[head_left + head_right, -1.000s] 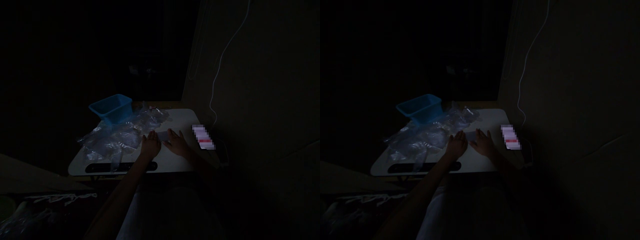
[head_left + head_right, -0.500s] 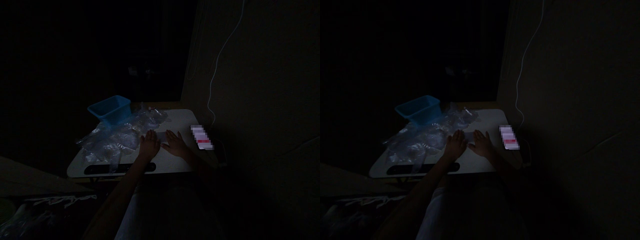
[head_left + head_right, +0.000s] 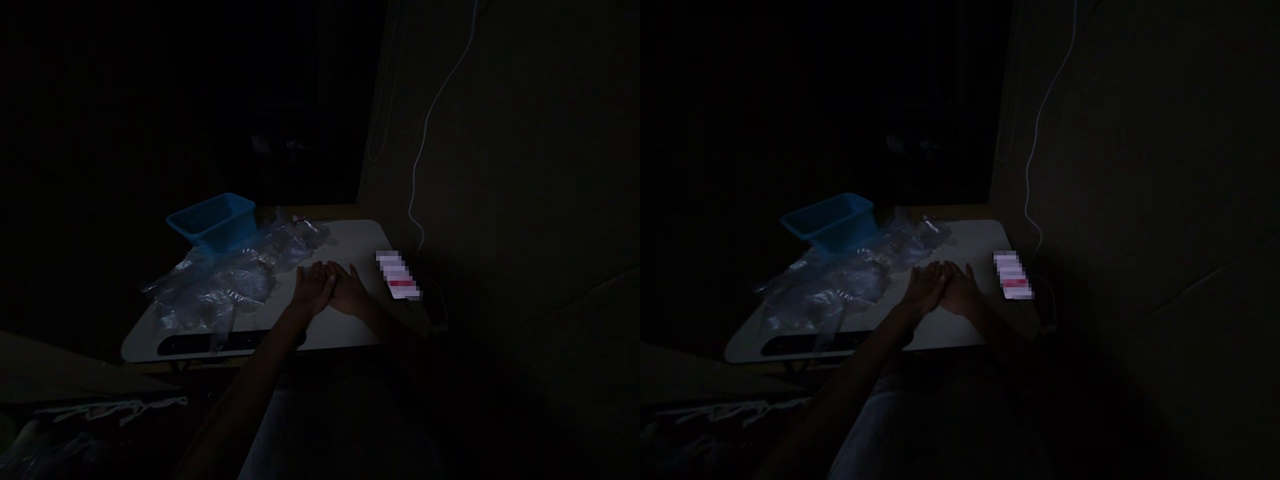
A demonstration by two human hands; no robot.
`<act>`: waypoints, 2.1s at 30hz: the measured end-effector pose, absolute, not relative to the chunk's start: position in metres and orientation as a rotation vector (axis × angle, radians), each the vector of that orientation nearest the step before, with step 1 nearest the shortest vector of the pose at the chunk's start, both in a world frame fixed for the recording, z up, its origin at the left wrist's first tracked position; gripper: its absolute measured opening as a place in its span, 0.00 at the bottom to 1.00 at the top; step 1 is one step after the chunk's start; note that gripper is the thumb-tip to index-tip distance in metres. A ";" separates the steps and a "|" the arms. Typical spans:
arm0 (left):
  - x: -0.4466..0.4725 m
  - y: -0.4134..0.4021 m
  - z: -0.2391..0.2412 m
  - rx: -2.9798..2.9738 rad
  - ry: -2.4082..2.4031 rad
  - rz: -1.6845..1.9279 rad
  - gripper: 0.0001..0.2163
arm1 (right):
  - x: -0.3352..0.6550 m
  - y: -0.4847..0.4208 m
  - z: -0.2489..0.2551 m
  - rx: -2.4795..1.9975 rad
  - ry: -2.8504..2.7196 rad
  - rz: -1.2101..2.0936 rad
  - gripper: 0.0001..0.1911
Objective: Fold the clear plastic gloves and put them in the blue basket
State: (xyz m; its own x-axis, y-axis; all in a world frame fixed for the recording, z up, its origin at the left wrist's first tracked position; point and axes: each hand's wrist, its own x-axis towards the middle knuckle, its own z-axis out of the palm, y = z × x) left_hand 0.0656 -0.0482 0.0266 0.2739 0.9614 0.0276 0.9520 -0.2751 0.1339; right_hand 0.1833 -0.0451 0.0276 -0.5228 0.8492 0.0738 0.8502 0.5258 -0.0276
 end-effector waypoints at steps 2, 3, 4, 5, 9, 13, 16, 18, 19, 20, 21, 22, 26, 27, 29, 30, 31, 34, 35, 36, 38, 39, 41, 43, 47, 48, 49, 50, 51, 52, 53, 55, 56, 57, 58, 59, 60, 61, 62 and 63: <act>0.064 -0.048 0.025 2.423 1.843 0.166 0.26 | 0.183 -0.045 0.026 -1.485 -2.652 -0.004 0.34; 0.064 -0.049 0.025 2.420 1.848 0.173 0.26 | 0.183 -0.044 0.026 -1.481 -2.637 0.001 0.34; 0.063 -0.049 0.025 2.417 1.851 0.180 0.26 | 0.183 -0.044 0.025 -1.477 -2.626 0.003 0.34; 0.063 -0.050 0.025 2.416 1.852 0.185 0.26 | 0.183 -0.044 0.024 -1.476 -2.619 0.004 0.33; 0.063 -0.050 0.026 2.404 1.855 0.193 0.26 | 0.184 -0.043 0.022 -1.465 -2.619 -0.022 0.33; 0.061 -0.050 0.026 2.382 1.873 0.197 0.26 | 0.184 -0.042 0.022 -1.474 -2.614 -0.016 0.33; 0.058 -0.050 0.024 2.371 1.882 0.194 0.27 | 0.185 -0.043 0.022 -1.478 -2.603 -0.012 0.33; 0.055 -0.050 0.023 2.381 1.882 0.198 0.27 | 0.185 -0.043 0.021 -1.474 -2.592 -0.013 0.33; 0.054 -0.050 0.022 2.385 1.881 0.203 0.27 | 0.185 -0.043 0.021 -1.470 -2.588 -0.013 0.33; 0.054 -0.051 0.022 2.385 1.882 0.207 0.27 | 0.185 -0.042 0.020 -1.468 -2.585 -0.012 0.33; 0.053 -0.051 0.022 2.382 1.885 0.211 0.27 | 0.185 -0.042 0.020 -1.470 -2.584 -0.011 0.33; 0.053 -0.051 0.022 2.376 1.888 0.213 0.27 | 0.185 -0.042 0.020 -1.473 -2.584 -0.009 0.33; 0.052 -0.050 0.020 2.375 1.902 0.211 0.27 | 0.185 -0.042 0.021 -1.478 -2.591 -0.014 0.33; 0.051 -0.050 0.020 2.375 1.909 0.208 0.26 | 0.185 -0.042 0.020 -1.473 -2.589 -0.022 0.33; 0.047 -0.050 0.018 2.376 1.926 0.200 0.26 | 0.185 -0.042 0.019 -1.461 -2.584 -0.040 0.33; 0.045 -0.050 0.018 2.379 1.934 0.196 0.26 | 0.185 -0.041 0.018 -1.453 -2.581 -0.049 0.33; 0.043 -0.050 0.017 2.384 1.939 0.192 0.26 | 0.185 -0.041 0.017 -1.444 -2.578 -0.059 0.33; 0.037 -0.052 0.018 2.404 1.943 0.186 0.25 | 0.185 -0.041 0.014 -1.427 -2.565 -0.084 0.34; 0.036 -0.053 0.019 2.409 1.941 0.183 0.25 | 0.185 -0.041 0.014 -1.424 -2.558 -0.087 0.34; 0.035 -0.054 0.020 2.416 1.939 0.180 0.24 | 0.185 -0.041 0.013 -1.420 -2.553 -0.086 0.34; 0.035 -0.057 0.022 2.443 1.928 0.167 0.23 | 0.186 -0.041 0.013 -1.403 -2.544 -0.068 0.34; 0.035 -0.058 0.023 2.461 1.923 0.166 0.23 | 0.186 -0.041 0.013 -1.387 -2.539 -0.053 0.34; 0.035 -0.059 0.023 2.492 1.926 0.181 0.23 | 0.188 -0.038 0.013 -1.353 -2.510 -0.008 0.33; 0.034 -0.059 0.022 2.517 1.939 0.206 0.23 | 0.192 -0.032 0.012 -1.333 -2.437 0.057 0.33; 0.034 -0.058 0.020 2.540 1.954 0.213 0.24 | 0.200 -0.009 0.012 -1.390 -2.254 0.209 0.29; 0.034 -0.059 0.020 2.542 1.956 0.211 0.24 | 0.201 -0.002 0.013 -1.420 -2.237 0.246 0.27; 0.034 -0.059 0.020 2.541 1.956 0.208 0.24 | 0.201 0.006 0.015 -1.438 -2.243 0.282 0.26; 0.034 -0.059 0.021 2.539 1.957 0.205 0.24 | 0.201 0.013 0.018 -1.454 -2.255 0.326 0.25; 0.035 -0.059 0.021 2.539 1.956 0.202 0.24 | 0.201 0.020 0.021 -1.470 -2.279 0.386 0.24; 0.035 -0.060 0.022 2.537 1.956 0.201 0.24 | 0.199 0.026 0.025 -1.485 -2.315 0.448 0.23; 0.035 -0.060 0.023 2.533 1.955 0.199 0.23 | 0.197 0.032 0.029 -1.509 -2.358 0.515 0.23; 0.035 -0.060 0.023 2.525 1.952 0.198 0.23 | 0.193 0.042 0.037 -1.561 -2.425 0.630 0.22; 0.035 -0.060 0.023 2.525 1.949 0.202 0.23 | 0.190 0.045 0.041 -1.575 -2.450 0.679 0.20; 0.035 -0.060 0.023 2.525 1.945 0.207 0.23 | 0.189 0.047 0.044 -1.582 -2.468 0.719 0.17; 0.035 -0.060 0.023 2.524 1.943 0.212 0.23 | 0.187 0.049 0.047 -1.586 -2.484 0.750 0.14; 0.035 -0.060 0.022 2.525 1.941 0.221 0.24 | 0.187 0.050 0.049 -1.584 -2.500 0.782 0.11; 0.035 -0.060 0.022 2.526 1.938 0.230 0.24 | 0.187 0.051 0.050 -1.574 -2.507 0.813 0.09; 0.035 -0.061 0.021 2.525 1.935 0.239 0.24 | 0.187 0.050 0.051 -1.555 -2.500 0.842 0.08; 0.035 -0.061 0.021 2.520 1.934 0.251 0.24 | 0.189 0.050 0.051 -1.530 -2.475 0.866 0.07; 0.035 -0.061 0.021 2.512 1.936 0.274 0.24 | 0.190 0.049 0.051 -1.506 -2.439 0.882 0.06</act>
State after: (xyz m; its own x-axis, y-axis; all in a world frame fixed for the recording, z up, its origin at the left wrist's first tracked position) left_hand 0.0353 -0.0613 0.0208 0.2456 0.9559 0.1611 0.9630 -0.2595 0.0722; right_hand 0.1900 0.0495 0.0506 -0.4879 0.8545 -0.1784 0.7708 0.3258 -0.5475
